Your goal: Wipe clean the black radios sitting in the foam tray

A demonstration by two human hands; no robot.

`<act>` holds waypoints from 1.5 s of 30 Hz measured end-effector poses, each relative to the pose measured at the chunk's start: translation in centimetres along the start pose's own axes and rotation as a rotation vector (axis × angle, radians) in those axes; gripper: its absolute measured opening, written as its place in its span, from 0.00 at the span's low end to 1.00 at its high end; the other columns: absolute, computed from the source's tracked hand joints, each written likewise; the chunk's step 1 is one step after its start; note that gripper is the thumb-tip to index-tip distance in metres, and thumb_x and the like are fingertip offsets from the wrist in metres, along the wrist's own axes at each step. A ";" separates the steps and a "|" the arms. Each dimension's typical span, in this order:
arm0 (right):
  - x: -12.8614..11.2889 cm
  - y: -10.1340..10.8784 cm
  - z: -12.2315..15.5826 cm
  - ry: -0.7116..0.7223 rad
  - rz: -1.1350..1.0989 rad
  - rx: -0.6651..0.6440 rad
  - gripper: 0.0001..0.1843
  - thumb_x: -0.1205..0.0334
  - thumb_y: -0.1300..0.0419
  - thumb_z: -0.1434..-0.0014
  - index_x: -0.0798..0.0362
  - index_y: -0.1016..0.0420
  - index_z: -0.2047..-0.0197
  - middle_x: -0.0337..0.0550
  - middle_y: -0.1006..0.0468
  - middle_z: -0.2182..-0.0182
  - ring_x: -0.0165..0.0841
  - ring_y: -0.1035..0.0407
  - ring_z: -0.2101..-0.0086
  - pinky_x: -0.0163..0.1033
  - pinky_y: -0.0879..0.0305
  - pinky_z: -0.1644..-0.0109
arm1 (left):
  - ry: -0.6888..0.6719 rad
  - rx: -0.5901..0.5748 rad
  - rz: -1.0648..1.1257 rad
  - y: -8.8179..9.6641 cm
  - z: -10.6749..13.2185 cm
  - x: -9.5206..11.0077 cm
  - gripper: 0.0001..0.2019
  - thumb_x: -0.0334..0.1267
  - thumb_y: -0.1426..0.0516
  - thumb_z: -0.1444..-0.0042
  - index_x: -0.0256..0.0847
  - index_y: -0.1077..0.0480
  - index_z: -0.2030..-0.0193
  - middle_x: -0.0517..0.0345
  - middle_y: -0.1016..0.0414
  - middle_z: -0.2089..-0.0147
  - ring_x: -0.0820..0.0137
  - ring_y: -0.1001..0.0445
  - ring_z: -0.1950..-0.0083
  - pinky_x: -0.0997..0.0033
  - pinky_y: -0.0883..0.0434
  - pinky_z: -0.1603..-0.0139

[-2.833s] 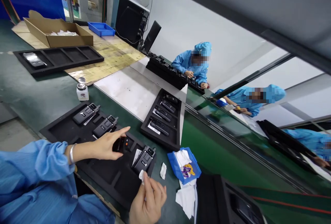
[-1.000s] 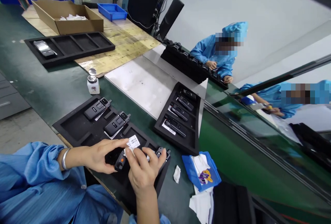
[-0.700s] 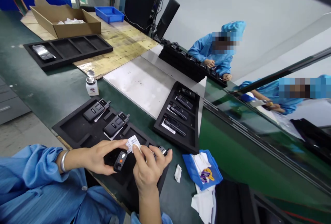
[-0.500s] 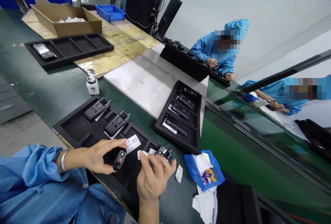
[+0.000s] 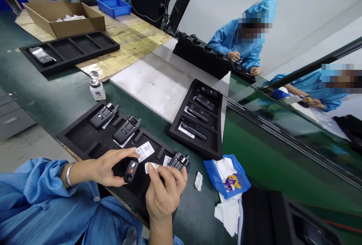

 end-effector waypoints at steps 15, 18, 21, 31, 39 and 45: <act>-2.1 -0.3 -0.4 0.244 -0.059 -0.120 0.12 0.71 0.44 0.36 0.49 0.20 0.58 0.36 0.21 0.66 0.34 0.34 0.57 0.65 0.53 0.35 | -0.083 -0.007 -0.079 -0.1 -0.2 1.1 0.45 0.33 0.38 0.48 0.34 0.56 0.27 0.36 0.30 0.39 0.56 0.27 0.40 0.60 0.25 0.43; -2.0 0.0 -0.1 0.248 -0.077 -0.135 0.13 0.71 0.44 0.35 0.48 0.20 0.57 0.36 0.21 0.66 0.34 0.34 0.57 0.65 0.51 0.35 | -0.064 -0.001 -0.072 -0.1 -0.2 1.0 0.45 0.33 0.38 0.47 0.36 0.57 0.26 0.37 0.29 0.40 0.57 0.26 0.41 0.59 0.24 0.44; -1.8 0.0 -0.1 0.259 -0.055 -0.144 0.13 0.70 0.44 0.35 0.47 0.20 0.57 0.36 0.21 0.66 0.34 0.34 0.57 0.65 0.52 0.35 | -0.066 0.002 -0.075 0.0 -0.3 0.9 0.45 0.34 0.38 0.47 0.37 0.57 0.26 0.36 0.30 0.39 0.56 0.26 0.41 0.58 0.24 0.44; 1.4 0.9 0.7 0.160 0.183 -0.057 0.14 0.74 0.41 0.38 0.46 0.18 0.63 0.37 0.23 0.68 0.31 0.34 0.59 0.63 0.55 0.35 | -0.015 0.048 -0.051 0.3 0.1 0.5 0.47 0.35 0.36 0.49 0.38 0.56 0.26 0.39 0.28 0.41 0.58 0.24 0.44 0.60 0.24 0.45; 2.4 1.2 3.7 0.002 0.190 -0.050 0.13 0.74 0.40 0.39 0.47 0.18 0.61 0.40 0.25 0.66 0.33 0.34 0.59 0.64 0.50 0.38 | -0.005 0.069 -0.055 0.3 0.0 0.5 0.47 0.35 0.36 0.49 0.36 0.55 0.26 0.38 0.28 0.41 0.58 0.24 0.44 0.62 0.24 0.45; 3.4 1.7 5.7 -0.036 0.212 -0.057 0.11 0.71 0.42 0.38 0.49 0.19 0.60 0.42 0.26 0.65 0.34 0.33 0.60 0.61 0.47 0.38 | -0.004 0.076 -0.057 0.5 -0.4 0.7 0.46 0.36 0.36 0.49 0.38 0.55 0.27 0.39 0.27 0.42 0.59 0.24 0.45 0.62 0.24 0.46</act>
Point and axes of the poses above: each hand's wrist, its own z-axis away from the middle knuckle, its own y-axis out of the back of the hand, x = y × z, the point moved 3 cm from there along -z, towards the middle knuckle
